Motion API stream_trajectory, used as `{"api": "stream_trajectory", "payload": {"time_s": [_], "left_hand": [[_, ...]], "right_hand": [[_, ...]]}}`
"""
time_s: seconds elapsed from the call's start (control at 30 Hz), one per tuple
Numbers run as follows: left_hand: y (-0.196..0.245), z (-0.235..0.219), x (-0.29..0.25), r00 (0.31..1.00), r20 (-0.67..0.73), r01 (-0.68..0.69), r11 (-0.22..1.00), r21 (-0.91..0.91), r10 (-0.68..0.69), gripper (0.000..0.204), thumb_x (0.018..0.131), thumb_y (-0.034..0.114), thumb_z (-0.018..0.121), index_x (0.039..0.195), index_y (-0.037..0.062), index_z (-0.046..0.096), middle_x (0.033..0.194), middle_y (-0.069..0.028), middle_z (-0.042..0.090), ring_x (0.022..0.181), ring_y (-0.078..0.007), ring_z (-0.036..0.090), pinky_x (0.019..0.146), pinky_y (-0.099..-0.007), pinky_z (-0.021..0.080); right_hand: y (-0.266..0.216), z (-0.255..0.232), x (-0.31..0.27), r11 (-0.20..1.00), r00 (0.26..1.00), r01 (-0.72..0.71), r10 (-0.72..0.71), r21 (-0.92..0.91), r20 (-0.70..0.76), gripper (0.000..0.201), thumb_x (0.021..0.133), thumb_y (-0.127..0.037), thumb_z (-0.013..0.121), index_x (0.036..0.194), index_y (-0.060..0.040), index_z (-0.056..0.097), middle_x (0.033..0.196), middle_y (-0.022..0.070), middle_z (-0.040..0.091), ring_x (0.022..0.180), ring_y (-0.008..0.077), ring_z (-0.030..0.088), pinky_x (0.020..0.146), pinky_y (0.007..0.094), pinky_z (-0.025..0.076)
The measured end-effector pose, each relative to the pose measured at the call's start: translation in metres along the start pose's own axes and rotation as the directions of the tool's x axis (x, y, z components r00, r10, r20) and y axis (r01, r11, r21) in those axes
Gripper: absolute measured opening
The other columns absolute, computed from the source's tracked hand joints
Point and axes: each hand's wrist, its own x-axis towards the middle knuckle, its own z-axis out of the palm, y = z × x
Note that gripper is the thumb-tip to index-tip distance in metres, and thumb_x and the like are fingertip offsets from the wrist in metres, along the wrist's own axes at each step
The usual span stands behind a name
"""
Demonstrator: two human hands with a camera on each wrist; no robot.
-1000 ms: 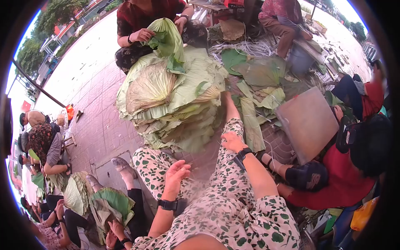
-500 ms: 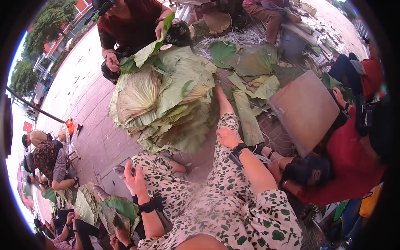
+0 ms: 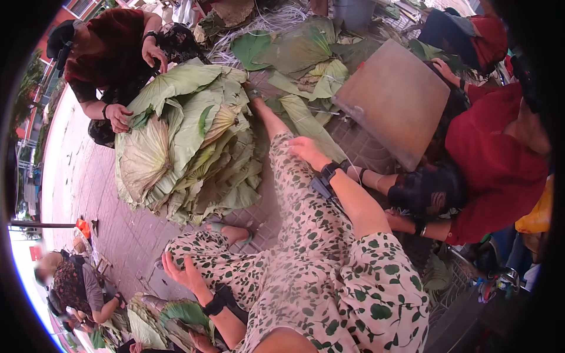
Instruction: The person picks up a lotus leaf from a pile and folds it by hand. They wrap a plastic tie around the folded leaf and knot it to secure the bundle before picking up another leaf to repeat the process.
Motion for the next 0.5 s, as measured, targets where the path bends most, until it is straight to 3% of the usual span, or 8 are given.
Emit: {"api": "stream_trajectory", "payload": {"time_s": [0.07,0.1,0.17,0.3,0.37,0.5], "left_hand": [[0.007,0.0,-0.001,0.998,-0.024,0.051,0.995,-0.082,-0.053,0.046,0.075,0.004,0.06,0.119,-0.0051,0.049,0.134,-0.0168,0.035,0.12,-0.0287,0.038,0.096,-0.0379,0.036],[0.005,0.001,-0.001,0.998,-0.04,0.038,0.998,-0.059,-0.041,0.046,0.075,0.003,0.06,0.119,-0.0058,0.048,0.133,-0.0164,0.035,0.12,-0.0283,0.037,0.096,-0.0377,0.036],[0.002,0.002,-0.001,0.998,-0.039,0.042,0.997,-0.06,-0.045,0.047,0.075,0.002,0.06,0.119,-0.0063,0.047,0.133,-0.0162,0.035,0.121,-0.0281,0.037,0.096,-0.0375,0.036],[0.004,0.003,0.002,0.997,-0.041,0.066,0.997,-0.035,-0.068,0.048,0.075,0.001,0.059,0.12,-0.0072,0.046,0.132,-0.0157,0.035,0.12,-0.0271,0.038,0.096,-0.0373,0.036],[0.01,0.005,0.002,0.996,-0.057,0.074,0.997,-0.015,-0.075,0.047,0.075,0.0,0.058,0.119,-0.0074,0.046,0.131,-0.016,0.036,0.118,-0.0269,0.04,0.096,-0.0376,0.036],[0.009,0.006,0.005,0.995,-0.071,0.078,0.996,0.046,-0.075,0.045,0.074,0.0,0.058,0.117,-0.0076,0.048,0.13,-0.0159,0.038,0.117,-0.027,0.042,0.095,-0.0376,0.037]], "right_hand": [[0.015,-0.025,0.004,0.997,0.923,-0.067,0.045,-0.045,-0.381,0.034,0.076,-0.015,0.06,0.107,-0.0033,0.057,0.088,0.0072,0.064,0.082,0.013,0.06,0.064,0.0221,0.044],[0.021,-0.039,0.005,0.996,0.921,-0.074,0.051,-0.044,-0.386,0.034,0.076,-0.015,0.06,0.107,-0.0033,0.057,0.088,0.0072,0.064,0.082,0.013,0.06,0.064,0.0221,0.044],[0.039,-0.068,0.007,0.955,0.837,-0.261,0.153,-0.138,-0.525,0.035,0.078,-0.008,0.058,0.113,-0.0045,0.053,0.093,0.0071,0.062,0.076,0.0123,0.057,0.064,0.024,0.046],[0.076,-0.104,0.014,0.865,0.782,-0.386,0.122,-0.32,-0.612,0.039,0.074,-0.011,0.06,0.112,-0.0025,0.054,0.099,0.0114,0.061,0.084,0.0188,0.059,0.071,0.0285,0.047],[0.083,-0.109,0.014,0.739,0.736,-0.45,-0.011,-0.501,-0.677,0.045,0.07,-0.015,0.062,0.112,-0.0006,0.054,0.104,0.0156,0.061,0.097,0.0268,0.058,0.082,0.0334,0.046],[0.082,-0.108,0.022,0.673,0.723,-0.516,0.009,-0.531,-0.691,0.05,0.068,-0.016,0.064,0.114,0.0004,0.054,0.111,0.0207,0.058,0.108,0.0319,0.054,0.091,0.0364,0.042]]}}
